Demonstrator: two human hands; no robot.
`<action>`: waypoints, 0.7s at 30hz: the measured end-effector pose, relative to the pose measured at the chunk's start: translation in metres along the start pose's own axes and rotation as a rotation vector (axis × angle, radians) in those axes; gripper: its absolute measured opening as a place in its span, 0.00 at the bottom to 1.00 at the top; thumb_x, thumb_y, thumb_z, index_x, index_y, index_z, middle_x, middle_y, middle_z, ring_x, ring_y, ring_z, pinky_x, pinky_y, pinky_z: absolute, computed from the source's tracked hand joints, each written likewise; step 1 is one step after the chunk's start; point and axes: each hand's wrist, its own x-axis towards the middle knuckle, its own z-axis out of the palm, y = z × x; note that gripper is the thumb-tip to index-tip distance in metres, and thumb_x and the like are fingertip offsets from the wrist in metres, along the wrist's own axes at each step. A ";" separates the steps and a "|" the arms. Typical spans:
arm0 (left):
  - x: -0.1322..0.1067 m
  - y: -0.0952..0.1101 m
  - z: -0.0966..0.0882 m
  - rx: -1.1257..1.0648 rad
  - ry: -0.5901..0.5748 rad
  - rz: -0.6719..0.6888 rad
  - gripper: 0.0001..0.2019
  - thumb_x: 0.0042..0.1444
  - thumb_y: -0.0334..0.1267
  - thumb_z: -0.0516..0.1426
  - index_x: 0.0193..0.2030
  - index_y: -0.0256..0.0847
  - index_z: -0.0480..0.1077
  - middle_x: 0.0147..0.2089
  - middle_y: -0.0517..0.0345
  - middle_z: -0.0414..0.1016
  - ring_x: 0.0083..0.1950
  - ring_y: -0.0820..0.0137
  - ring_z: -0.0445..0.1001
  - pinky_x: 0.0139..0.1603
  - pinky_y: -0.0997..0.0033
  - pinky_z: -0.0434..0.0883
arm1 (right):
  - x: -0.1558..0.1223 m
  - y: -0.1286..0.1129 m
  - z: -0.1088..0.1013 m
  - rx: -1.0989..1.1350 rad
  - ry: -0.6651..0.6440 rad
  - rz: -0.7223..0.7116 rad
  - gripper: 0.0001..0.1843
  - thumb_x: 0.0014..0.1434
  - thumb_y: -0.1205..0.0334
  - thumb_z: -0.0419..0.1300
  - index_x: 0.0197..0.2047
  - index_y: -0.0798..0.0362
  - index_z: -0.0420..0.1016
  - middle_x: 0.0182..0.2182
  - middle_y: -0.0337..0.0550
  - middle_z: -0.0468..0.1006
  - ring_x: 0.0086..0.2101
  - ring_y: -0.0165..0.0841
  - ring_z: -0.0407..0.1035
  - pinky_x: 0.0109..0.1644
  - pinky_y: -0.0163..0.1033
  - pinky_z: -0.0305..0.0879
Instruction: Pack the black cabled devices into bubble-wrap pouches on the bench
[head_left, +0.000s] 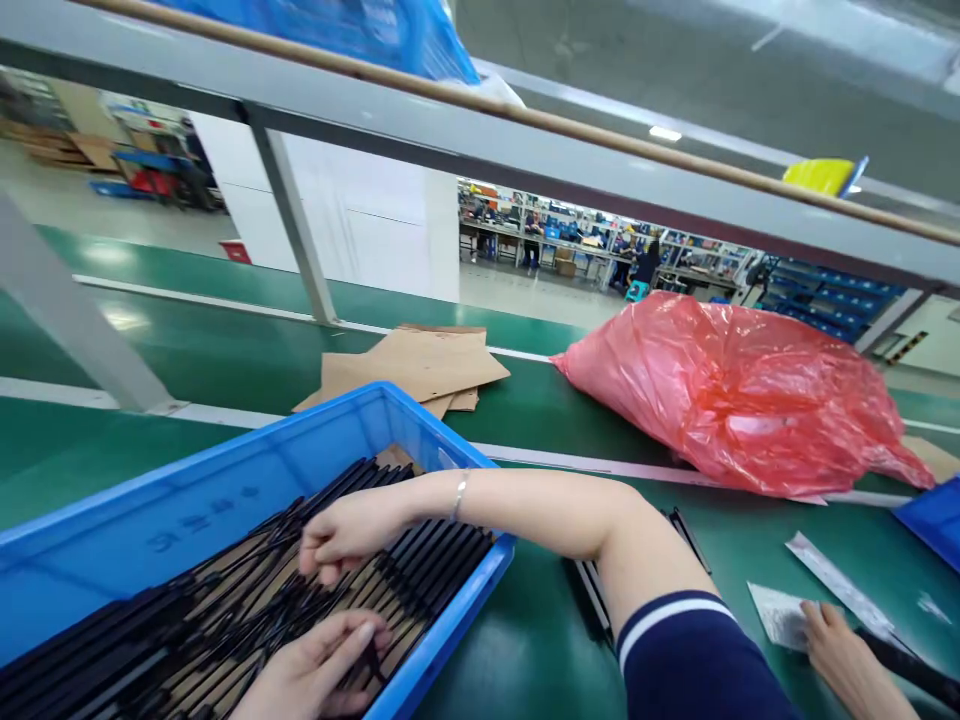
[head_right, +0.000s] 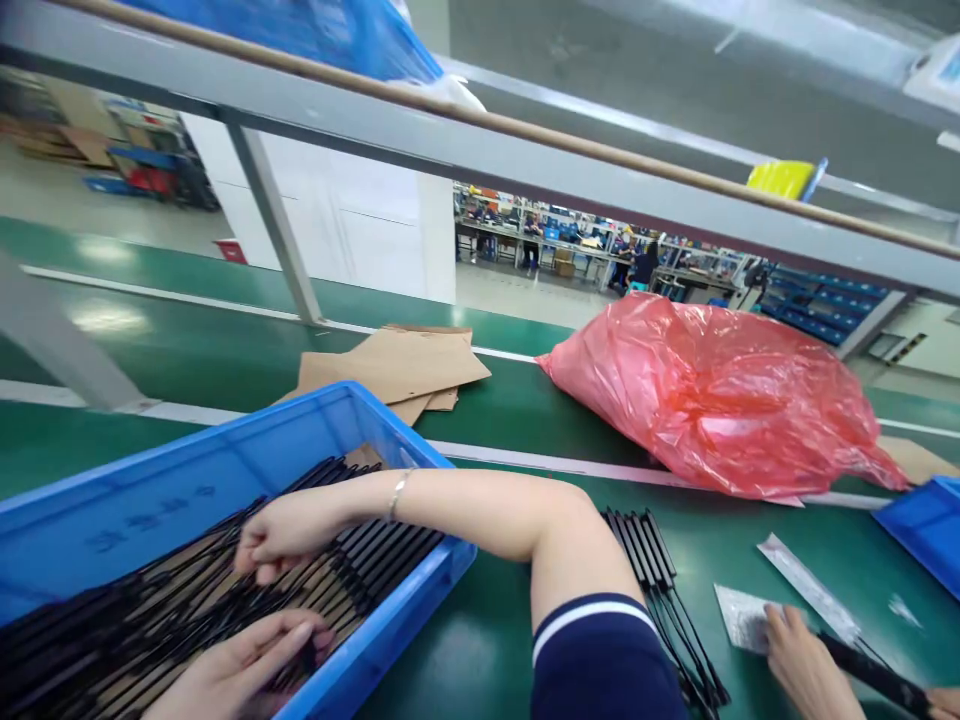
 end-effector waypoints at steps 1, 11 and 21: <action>0.003 -0.003 0.002 -0.099 0.039 -0.008 0.27 0.34 0.61 0.65 0.34 0.42 0.70 0.34 0.56 0.76 0.36 0.63 0.75 0.34 0.68 0.74 | -0.002 0.008 0.002 -0.010 0.049 0.002 0.14 0.52 0.71 0.50 0.20 0.48 0.67 0.15 0.25 0.72 0.23 0.23 0.69 0.27 0.25 0.60; 0.036 -0.034 0.000 -0.490 0.030 0.132 0.27 0.37 0.51 0.69 0.37 0.37 0.64 0.29 0.60 0.73 0.32 0.73 0.74 0.39 0.72 0.75 | -0.024 0.044 0.012 -0.215 0.023 0.160 0.04 0.50 0.68 0.62 0.32 0.55 0.78 0.22 0.31 0.72 0.26 0.24 0.65 0.31 0.27 0.59; 0.031 -0.024 0.007 -0.443 0.114 0.098 0.09 0.54 0.22 0.51 0.37 0.37 0.57 0.27 0.66 0.65 0.26 0.75 0.72 0.24 0.75 0.71 | -0.023 0.051 0.018 -0.018 -0.021 0.170 0.10 0.47 0.73 0.56 0.33 0.59 0.78 0.20 0.34 0.72 0.22 0.23 0.67 0.28 0.27 0.67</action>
